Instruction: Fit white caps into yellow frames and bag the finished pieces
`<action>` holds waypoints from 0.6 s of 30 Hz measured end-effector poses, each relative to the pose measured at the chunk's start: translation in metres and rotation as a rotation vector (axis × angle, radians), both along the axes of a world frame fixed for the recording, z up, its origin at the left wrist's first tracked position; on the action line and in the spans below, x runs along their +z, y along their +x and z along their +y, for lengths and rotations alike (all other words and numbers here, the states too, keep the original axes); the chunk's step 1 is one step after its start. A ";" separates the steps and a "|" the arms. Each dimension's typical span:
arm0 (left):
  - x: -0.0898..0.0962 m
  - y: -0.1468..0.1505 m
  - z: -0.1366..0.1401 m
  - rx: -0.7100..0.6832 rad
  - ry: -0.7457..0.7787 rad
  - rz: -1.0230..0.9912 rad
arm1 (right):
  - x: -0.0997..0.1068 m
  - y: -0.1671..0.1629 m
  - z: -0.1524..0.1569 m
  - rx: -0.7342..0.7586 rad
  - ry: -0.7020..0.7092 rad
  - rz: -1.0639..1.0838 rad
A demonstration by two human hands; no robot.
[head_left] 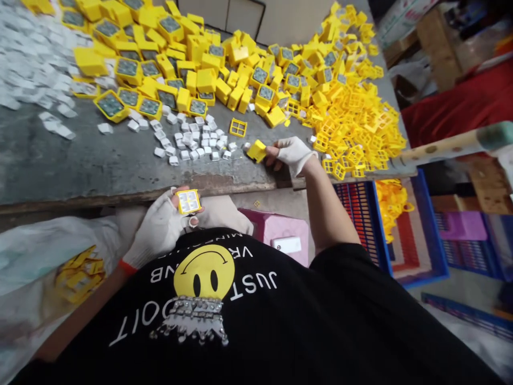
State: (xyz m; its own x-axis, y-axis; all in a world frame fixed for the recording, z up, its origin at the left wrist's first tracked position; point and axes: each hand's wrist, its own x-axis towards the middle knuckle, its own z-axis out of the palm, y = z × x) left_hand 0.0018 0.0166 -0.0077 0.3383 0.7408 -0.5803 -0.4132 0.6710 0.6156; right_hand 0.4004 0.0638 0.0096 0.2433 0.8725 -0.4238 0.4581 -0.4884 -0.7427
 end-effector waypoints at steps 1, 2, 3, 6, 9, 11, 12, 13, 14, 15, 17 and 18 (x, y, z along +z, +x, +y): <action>0.000 0.003 0.000 -0.015 0.004 -0.001 | -0.001 0.004 -0.002 -0.032 -0.027 -0.073; 0.000 0.005 0.000 -0.026 0.008 0.004 | -0.002 0.007 -0.003 -0.041 -0.039 -0.162; 0.000 0.007 0.000 -0.032 0.011 0.012 | -0.003 0.010 -0.003 -0.024 -0.033 -0.277; -0.004 0.008 0.000 -0.035 0.011 0.016 | -0.003 0.014 -0.002 0.083 0.066 -0.613; -0.006 0.008 0.000 -0.032 0.014 -0.023 | -0.004 0.016 0.005 0.248 0.205 -0.746; -0.003 0.010 0.000 -0.020 0.026 -0.015 | -0.004 0.016 0.014 0.377 0.227 -0.745; 0.001 0.013 0.000 -0.011 0.032 -0.003 | -0.004 0.014 0.018 0.426 0.220 -0.741; 0.005 0.015 0.000 0.001 0.038 0.004 | -0.003 0.011 0.021 0.450 0.217 -0.730; 0.009 0.018 0.000 0.010 0.045 0.001 | -0.001 0.006 0.022 0.465 0.239 -0.718; 0.013 0.020 0.000 0.015 0.051 -0.008 | 0.001 -0.001 0.021 0.474 0.297 -0.696; 0.020 0.023 0.001 0.009 0.056 -0.028 | 0.010 -0.022 0.010 0.480 0.496 -0.606; 0.022 0.024 0.001 0.004 0.054 -0.033 | 0.015 -0.036 0.002 0.499 0.617 -0.538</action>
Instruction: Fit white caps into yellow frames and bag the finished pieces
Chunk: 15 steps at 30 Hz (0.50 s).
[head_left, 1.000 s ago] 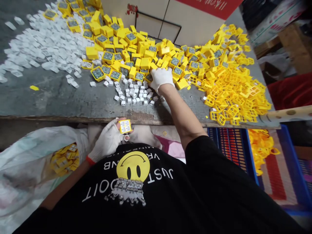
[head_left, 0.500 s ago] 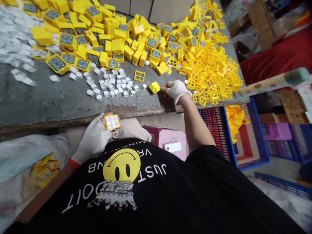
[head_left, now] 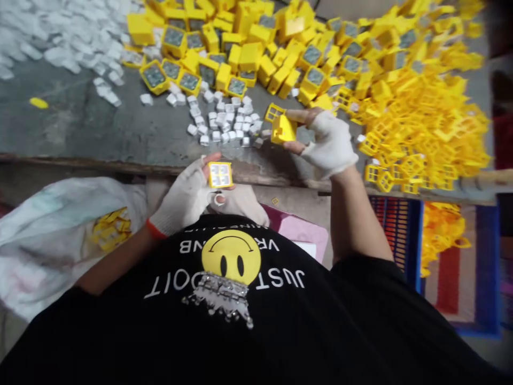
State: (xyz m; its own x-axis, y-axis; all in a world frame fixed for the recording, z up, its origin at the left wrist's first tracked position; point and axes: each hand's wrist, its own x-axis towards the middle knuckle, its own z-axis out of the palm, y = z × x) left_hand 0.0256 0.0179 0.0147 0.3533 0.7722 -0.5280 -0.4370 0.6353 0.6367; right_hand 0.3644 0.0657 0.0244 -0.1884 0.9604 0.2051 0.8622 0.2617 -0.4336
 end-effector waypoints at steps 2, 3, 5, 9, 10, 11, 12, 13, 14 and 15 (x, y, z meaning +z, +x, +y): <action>0.003 -0.001 0.001 -0.005 -0.013 -0.015 | 0.011 -0.031 -0.017 0.172 0.084 0.127; 0.003 -0.003 0.001 0.000 -0.022 -0.030 | 0.015 -0.048 -0.025 0.265 0.103 0.175; 0.004 -0.006 0.000 0.012 -0.043 -0.080 | 0.021 -0.077 -0.034 0.432 0.125 0.239; 0.002 -0.014 -0.005 0.045 -0.050 -0.150 | 0.018 -0.108 -0.034 0.558 0.137 0.246; 0.000 -0.016 -0.006 0.050 -0.042 -0.152 | 0.016 -0.110 -0.032 0.555 0.126 0.223; -0.002 -0.017 -0.007 0.054 -0.031 -0.150 | 0.014 -0.111 -0.031 0.548 0.115 0.197; -0.003 -0.018 -0.008 0.058 -0.021 -0.148 | 0.012 -0.110 -0.030 0.542 0.105 0.171; -0.005 -0.019 -0.009 0.062 -0.010 -0.149 | 0.011 -0.109 -0.030 0.538 0.094 0.149; -0.006 -0.019 -0.010 0.066 0.002 -0.150 | 0.009 -0.108 -0.030 0.539 0.089 0.136; -0.006 -0.019 -0.011 0.072 0.016 -0.150 | 0.009 -0.107 -0.031 0.539 0.090 0.130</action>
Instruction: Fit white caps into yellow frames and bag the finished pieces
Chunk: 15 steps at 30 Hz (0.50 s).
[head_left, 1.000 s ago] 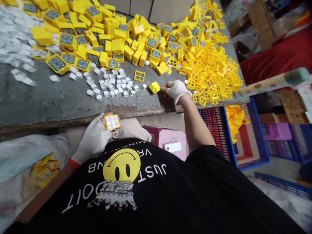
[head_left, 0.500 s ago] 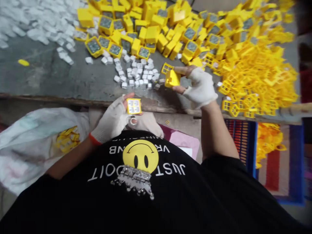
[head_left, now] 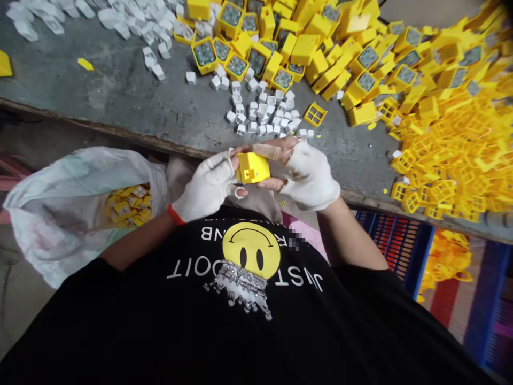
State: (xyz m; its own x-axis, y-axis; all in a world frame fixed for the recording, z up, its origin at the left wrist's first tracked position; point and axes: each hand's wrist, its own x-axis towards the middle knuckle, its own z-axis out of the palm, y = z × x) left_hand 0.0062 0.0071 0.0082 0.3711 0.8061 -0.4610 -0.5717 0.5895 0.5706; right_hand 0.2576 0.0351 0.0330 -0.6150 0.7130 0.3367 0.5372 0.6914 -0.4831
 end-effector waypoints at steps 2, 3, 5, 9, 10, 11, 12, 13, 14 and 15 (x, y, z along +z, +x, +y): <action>0.001 0.001 -0.001 0.017 0.026 0.006 | 0.000 0.002 -0.002 0.001 0.023 0.017; 0.002 0.001 -0.002 0.027 0.035 0.011 | 0.001 0.003 -0.003 -0.001 0.042 0.038; 0.004 0.003 -0.002 0.039 0.048 0.018 | 0.003 0.005 -0.004 -0.009 0.085 0.087; 0.005 0.005 -0.002 0.012 0.062 0.022 | 0.006 0.006 -0.006 -0.013 0.118 0.125; 0.005 0.005 -0.002 0.007 0.068 0.029 | 0.005 0.006 -0.006 -0.008 0.116 0.111; 0.005 0.005 -0.002 0.002 0.075 0.038 | 0.005 0.006 -0.006 -0.003 0.117 0.091; 0.005 0.005 -0.003 -0.003 0.084 0.050 | 0.004 0.007 -0.006 0.001 0.121 0.069; 0.005 0.005 -0.004 -0.010 0.093 0.064 | 0.002 0.007 -0.006 0.001 0.128 0.051; 0.005 0.005 -0.005 -0.016 0.102 0.081 | 0.000 0.008 -0.007 -0.002 0.136 0.036; 0.005 0.005 -0.006 -0.019 0.112 0.101 | -0.003 0.007 -0.009 -0.009 0.138 0.022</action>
